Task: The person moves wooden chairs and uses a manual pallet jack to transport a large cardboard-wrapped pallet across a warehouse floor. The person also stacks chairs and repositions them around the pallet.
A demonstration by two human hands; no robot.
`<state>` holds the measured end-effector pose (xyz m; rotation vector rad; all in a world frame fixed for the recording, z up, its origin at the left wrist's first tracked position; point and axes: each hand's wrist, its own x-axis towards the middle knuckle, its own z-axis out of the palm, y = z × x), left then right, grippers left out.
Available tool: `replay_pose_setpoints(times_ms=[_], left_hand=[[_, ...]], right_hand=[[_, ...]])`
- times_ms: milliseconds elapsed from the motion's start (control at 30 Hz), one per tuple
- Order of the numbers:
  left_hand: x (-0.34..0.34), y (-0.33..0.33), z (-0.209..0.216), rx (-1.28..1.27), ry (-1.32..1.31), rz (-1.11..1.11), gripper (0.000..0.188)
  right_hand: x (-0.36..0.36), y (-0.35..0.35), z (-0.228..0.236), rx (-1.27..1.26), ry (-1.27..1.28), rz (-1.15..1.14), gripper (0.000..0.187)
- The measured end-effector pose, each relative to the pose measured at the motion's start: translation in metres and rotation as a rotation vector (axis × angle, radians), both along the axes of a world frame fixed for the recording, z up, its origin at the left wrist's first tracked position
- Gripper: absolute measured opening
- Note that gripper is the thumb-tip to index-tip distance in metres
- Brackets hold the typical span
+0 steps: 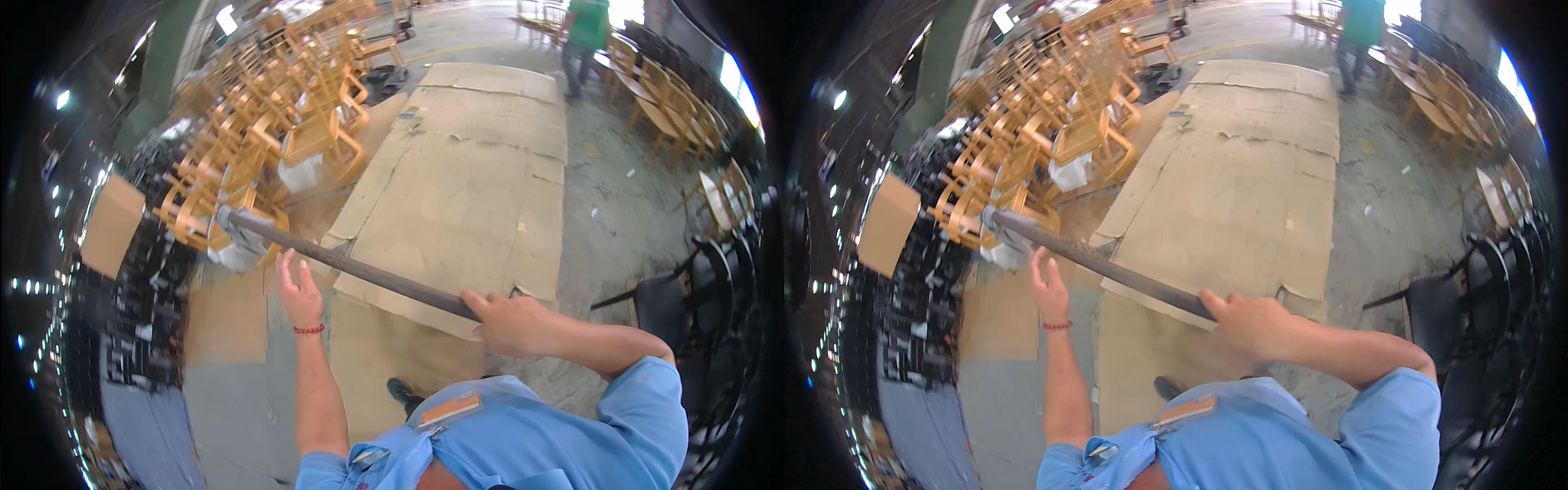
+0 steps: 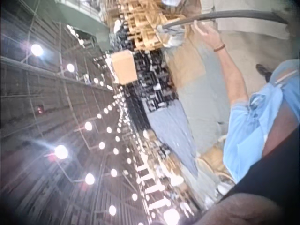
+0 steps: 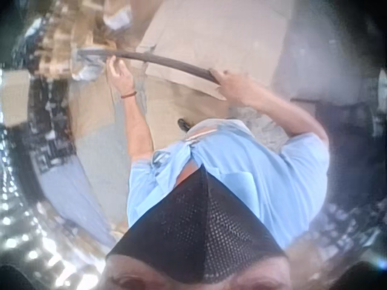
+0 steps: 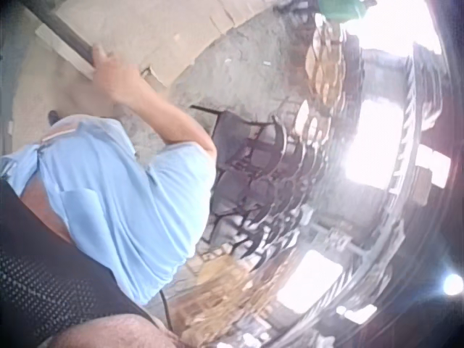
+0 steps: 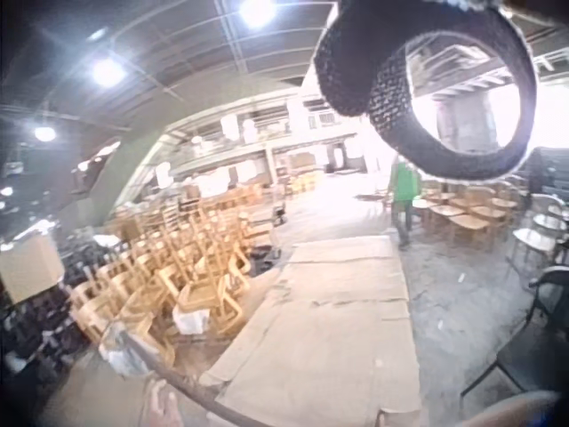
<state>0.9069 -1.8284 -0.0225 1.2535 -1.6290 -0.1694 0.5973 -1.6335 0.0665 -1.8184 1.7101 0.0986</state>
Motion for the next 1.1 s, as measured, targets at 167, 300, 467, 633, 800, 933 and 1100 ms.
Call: replay_pose_setpoints(times_ms=[167,300,467,633,800,933,1100], left_hand=[[0.049,-0.095,0.005,0.072,-0.047,-0.213,0.026],[0.082,-0.164,0.004,-0.022,-0.188,-0.288,0.022],[0.079,-0.202,-0.001,0.151,0.235,-0.268,0.026],[0.068,-0.207,-0.012,-0.016,0.342,-0.215,0.031],[0.013,-0.216,-0.008,-0.027,0.253,-0.209,0.031],[-0.048,-0.234,0.008,0.064,0.020,-0.172,0.026],[-0.107,-0.279,0.025,0.247,-0.227,-0.165,0.027]], right_hand=[[0.037,0.016,-0.030,-0.541,0.182,-0.378,0.032],[0.048,0.008,-0.049,-0.946,0.193,-0.711,0.019],[0.045,-0.005,-0.056,-1.265,0.270,-0.776,0.010],[0.030,-0.013,-0.054,-1.200,0.309,-0.860,0.014],[-0.024,-0.034,-0.055,-1.152,0.298,-0.964,0.014],[-0.081,-0.065,-0.058,-1.098,0.240,-1.053,0.016],[-0.146,-0.114,-0.049,-0.947,0.240,-1.098,0.016]])
